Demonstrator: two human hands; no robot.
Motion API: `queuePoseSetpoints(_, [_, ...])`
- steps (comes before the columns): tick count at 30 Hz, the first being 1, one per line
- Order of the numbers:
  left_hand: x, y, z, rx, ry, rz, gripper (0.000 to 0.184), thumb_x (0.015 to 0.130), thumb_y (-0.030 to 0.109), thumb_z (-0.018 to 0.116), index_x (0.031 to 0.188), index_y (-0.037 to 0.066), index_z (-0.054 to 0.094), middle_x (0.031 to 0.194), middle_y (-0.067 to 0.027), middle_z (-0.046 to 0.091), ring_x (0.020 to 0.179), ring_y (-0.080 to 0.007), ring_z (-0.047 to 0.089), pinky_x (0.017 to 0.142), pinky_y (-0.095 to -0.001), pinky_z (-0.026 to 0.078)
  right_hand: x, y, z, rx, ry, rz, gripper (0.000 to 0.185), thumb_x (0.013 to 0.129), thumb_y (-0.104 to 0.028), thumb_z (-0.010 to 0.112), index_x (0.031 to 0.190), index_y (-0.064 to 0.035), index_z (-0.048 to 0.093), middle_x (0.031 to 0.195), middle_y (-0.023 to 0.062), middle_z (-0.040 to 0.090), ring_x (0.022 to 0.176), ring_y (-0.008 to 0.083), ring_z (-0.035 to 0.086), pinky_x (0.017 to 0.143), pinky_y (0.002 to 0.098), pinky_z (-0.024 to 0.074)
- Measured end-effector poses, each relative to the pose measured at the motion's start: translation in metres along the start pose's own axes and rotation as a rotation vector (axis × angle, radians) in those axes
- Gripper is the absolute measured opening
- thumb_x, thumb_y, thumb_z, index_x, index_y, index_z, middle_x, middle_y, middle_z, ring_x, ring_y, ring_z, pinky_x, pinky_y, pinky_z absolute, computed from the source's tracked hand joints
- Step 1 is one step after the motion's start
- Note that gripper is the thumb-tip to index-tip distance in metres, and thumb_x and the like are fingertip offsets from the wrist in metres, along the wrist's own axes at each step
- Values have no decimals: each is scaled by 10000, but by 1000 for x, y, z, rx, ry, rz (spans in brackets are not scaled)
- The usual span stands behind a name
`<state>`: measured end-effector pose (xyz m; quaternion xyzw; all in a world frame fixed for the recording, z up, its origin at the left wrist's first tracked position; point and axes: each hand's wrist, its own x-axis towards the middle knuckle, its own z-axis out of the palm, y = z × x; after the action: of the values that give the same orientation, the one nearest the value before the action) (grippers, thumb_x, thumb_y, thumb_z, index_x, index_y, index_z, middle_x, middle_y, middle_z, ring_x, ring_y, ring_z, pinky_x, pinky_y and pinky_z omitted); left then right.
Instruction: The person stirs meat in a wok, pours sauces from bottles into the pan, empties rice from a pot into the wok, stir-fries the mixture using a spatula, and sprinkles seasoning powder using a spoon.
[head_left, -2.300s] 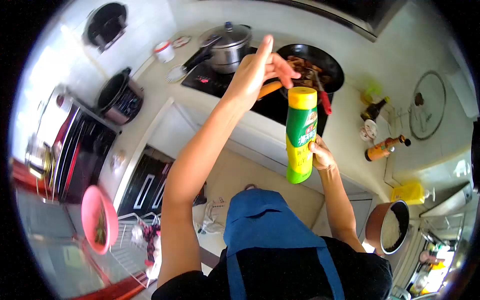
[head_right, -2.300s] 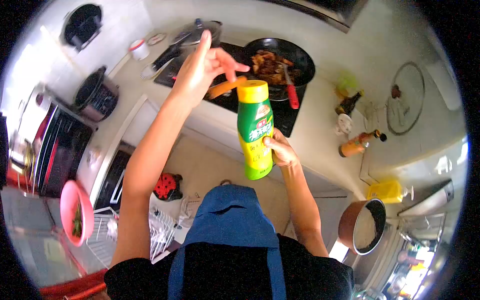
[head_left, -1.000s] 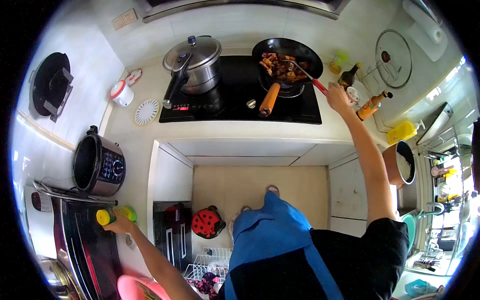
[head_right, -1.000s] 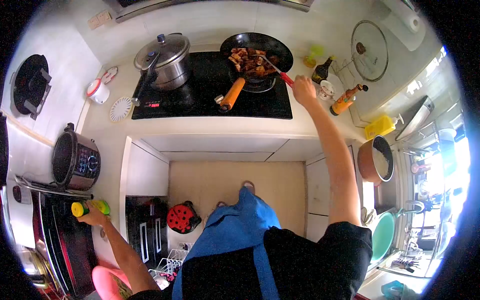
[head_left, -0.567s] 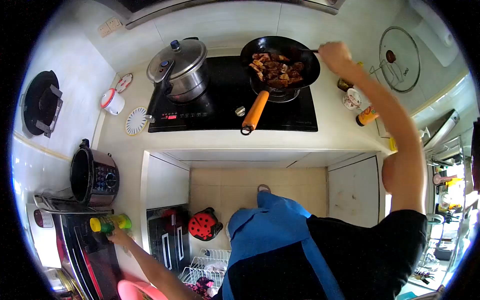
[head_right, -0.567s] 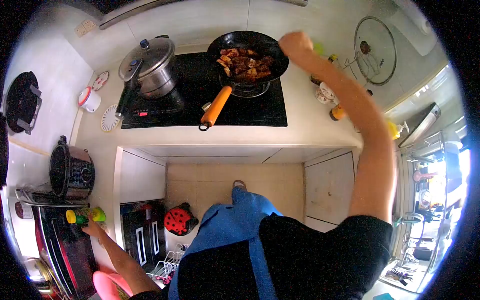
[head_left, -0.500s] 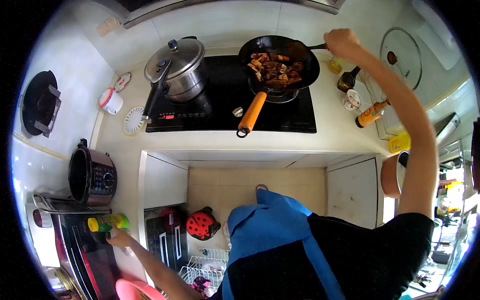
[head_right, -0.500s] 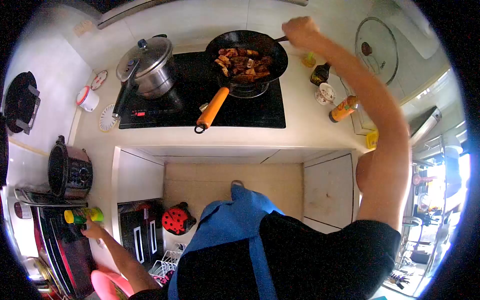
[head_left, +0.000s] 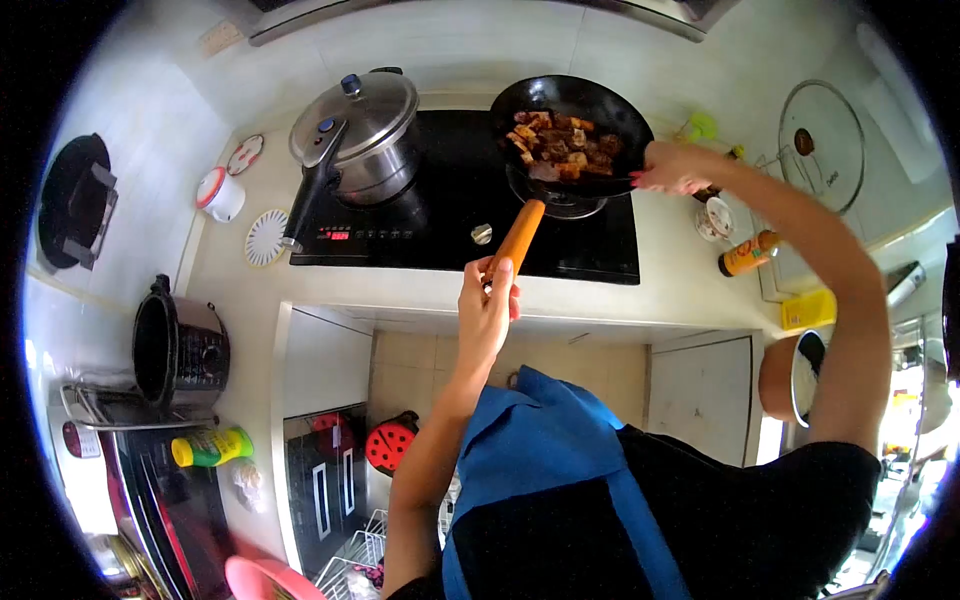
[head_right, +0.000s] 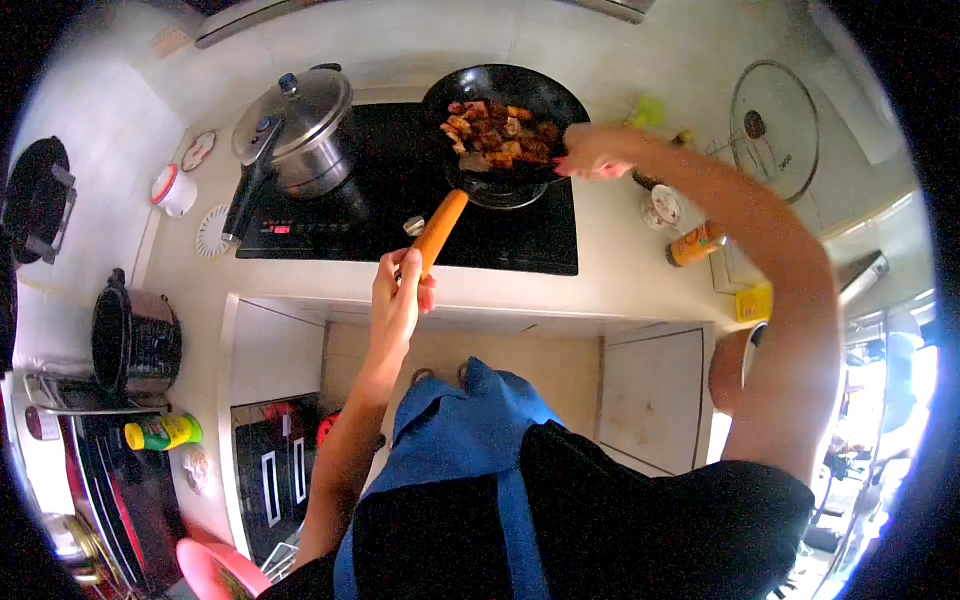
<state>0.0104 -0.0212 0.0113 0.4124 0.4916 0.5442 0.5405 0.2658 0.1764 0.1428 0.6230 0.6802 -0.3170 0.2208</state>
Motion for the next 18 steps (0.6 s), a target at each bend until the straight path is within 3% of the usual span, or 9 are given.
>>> queuePoseSetpoints(2, [7,-4,-2,3,34,11,402,936,368,483,1080,-5,442,718,-83,559,487,-81,484,442,-211,397,11,-14,27,46,114,-24,383,845,-329,578,603,-54,468,438,-13,382,324,92,328,283,267,255])
queuePoseSetpoints(4, [6,-9,-4,-43,20,65,343,928,328,518,1014,3,449,659,-59,527,447,-70,430,402,-211,357,24,-18,48,105,415,-58,419,850,-353,585,588,-52,459,412,-23,354,315,101,324,277,269,257])
queuePoseSetpoints(10, [8,-10,-12,-39,-53,67,311,929,296,524,1011,8,442,678,-59,532,448,-67,426,404,-204,349,-5,15,18,672,183,0,402,876,-390,578,679,-43,524,471,-44,390,336,42,305,285,199,213])
queuePoseSetpoints(13, [10,-9,-15,-39,-82,72,310,925,291,532,1020,11,438,688,-59,533,449,-67,425,404,-199,348,-29,20,15,812,189,48,393,886,-410,557,711,-58,544,490,-67,382,342,12,280,289,183,184])
queuePoseSetpoints(17, [11,-6,-18,-18,-122,57,310,916,289,550,1016,18,436,692,-62,535,449,-66,424,404,-191,347,-51,21,4,948,119,61,363,916,-340,513,821,3,587,487,-65,366,353,31,271,305,201,194])
queuePoseSetpoints(18, [12,-7,-20,-20,-125,57,310,916,289,550,1016,18,436,692,-62,535,449,-66,424,404,-191,347,-57,16,-5,743,167,75,375,907,-359,523,814,-4,596,478,-59,369,355,31,279,305,205,195])
